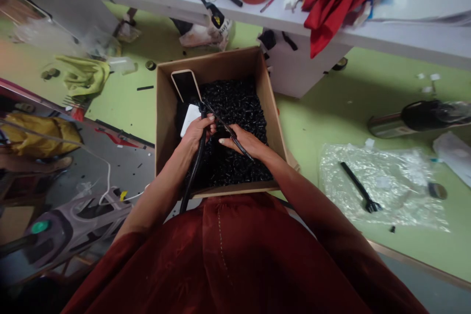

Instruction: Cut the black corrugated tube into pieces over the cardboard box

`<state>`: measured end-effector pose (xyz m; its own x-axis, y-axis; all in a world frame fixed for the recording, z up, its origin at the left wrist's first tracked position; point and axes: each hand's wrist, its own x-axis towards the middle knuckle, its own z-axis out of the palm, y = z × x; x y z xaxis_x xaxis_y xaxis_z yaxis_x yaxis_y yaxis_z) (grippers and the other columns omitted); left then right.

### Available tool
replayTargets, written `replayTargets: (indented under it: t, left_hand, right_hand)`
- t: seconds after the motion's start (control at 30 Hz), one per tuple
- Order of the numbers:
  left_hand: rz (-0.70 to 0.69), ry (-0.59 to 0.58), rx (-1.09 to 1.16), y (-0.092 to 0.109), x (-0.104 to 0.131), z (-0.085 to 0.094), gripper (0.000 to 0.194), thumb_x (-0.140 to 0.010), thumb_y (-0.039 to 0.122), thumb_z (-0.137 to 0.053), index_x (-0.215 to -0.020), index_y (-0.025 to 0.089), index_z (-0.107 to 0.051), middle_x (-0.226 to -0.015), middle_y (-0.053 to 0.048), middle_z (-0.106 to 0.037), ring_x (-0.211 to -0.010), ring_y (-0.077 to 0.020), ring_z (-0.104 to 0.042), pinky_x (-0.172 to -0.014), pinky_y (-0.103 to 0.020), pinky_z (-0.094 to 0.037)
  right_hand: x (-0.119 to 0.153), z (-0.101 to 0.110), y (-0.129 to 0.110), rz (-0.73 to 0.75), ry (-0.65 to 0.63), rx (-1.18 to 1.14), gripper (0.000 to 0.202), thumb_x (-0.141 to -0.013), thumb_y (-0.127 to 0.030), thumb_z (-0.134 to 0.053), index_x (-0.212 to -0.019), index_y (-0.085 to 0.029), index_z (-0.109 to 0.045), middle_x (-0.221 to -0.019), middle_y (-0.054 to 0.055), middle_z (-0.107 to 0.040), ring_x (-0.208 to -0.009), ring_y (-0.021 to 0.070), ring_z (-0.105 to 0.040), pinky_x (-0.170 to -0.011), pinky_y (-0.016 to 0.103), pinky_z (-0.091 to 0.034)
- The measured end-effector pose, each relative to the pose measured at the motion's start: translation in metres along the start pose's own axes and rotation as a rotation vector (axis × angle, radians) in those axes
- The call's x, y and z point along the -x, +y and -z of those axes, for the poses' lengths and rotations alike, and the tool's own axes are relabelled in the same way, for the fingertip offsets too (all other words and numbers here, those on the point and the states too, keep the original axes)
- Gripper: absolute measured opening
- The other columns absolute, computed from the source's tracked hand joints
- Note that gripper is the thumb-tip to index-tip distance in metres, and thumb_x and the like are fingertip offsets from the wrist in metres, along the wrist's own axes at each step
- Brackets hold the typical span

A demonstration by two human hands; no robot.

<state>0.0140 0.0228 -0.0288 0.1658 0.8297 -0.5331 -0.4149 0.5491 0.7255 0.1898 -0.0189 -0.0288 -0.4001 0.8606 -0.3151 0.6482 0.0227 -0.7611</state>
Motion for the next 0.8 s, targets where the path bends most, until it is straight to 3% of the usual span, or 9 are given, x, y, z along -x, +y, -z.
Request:
replayTargets:
  t: [0.33, 0.6, 0.8]
  left_hand:
    - [0.000, 0.006, 0.056, -0.0056, -0.0044, -0.0023, 0.019, -0.068, 0.008, -0.070, -0.080, 0.012, -0.055, -0.056, 0.004, -0.055, -0.045, -0.0035, -0.050, -0.047, -0.015, -0.043]
    - [0.002, 0.044, 0.059, -0.0059, -0.0036, -0.0033, 0.017, -0.070, 0.008, -0.069, -0.079, 0.012, -0.055, -0.058, 0.004, -0.054, -0.048, -0.0040, -0.051, -0.050, -0.016, -0.044]
    - [0.032, 0.052, 0.056, -0.0044, -0.0018, -0.0040, 0.012, -0.074, 0.006, -0.064, -0.077, 0.012, -0.054, -0.058, 0.004, -0.053, -0.048, -0.0032, -0.050, -0.050, -0.015, -0.045]
  right_hand:
    - [0.0028, -0.0034, -0.0058, -0.035, 0.095, 0.135, 0.038, -0.091, -0.048, -0.041, -0.111, -0.018, -0.052, -0.098, 0.010, -0.068, -0.089, 0.0261, -0.064, -0.075, 0.032, -0.045]
    - [0.0023, -0.0051, -0.0025, -0.033, 0.127, 0.204, 0.029, -0.090, -0.043, -0.044, -0.107, -0.021, -0.054, -0.084, 0.006, -0.068, -0.075, 0.0228, -0.063, -0.067, 0.029, -0.042]
    - [0.0026, -0.0060, -0.0028, -0.043, 0.142, 0.272, 0.027, -0.089, -0.042, -0.044, -0.104, -0.021, -0.055, -0.081, 0.007, -0.068, -0.075, 0.0238, -0.064, -0.066, 0.028, -0.042]
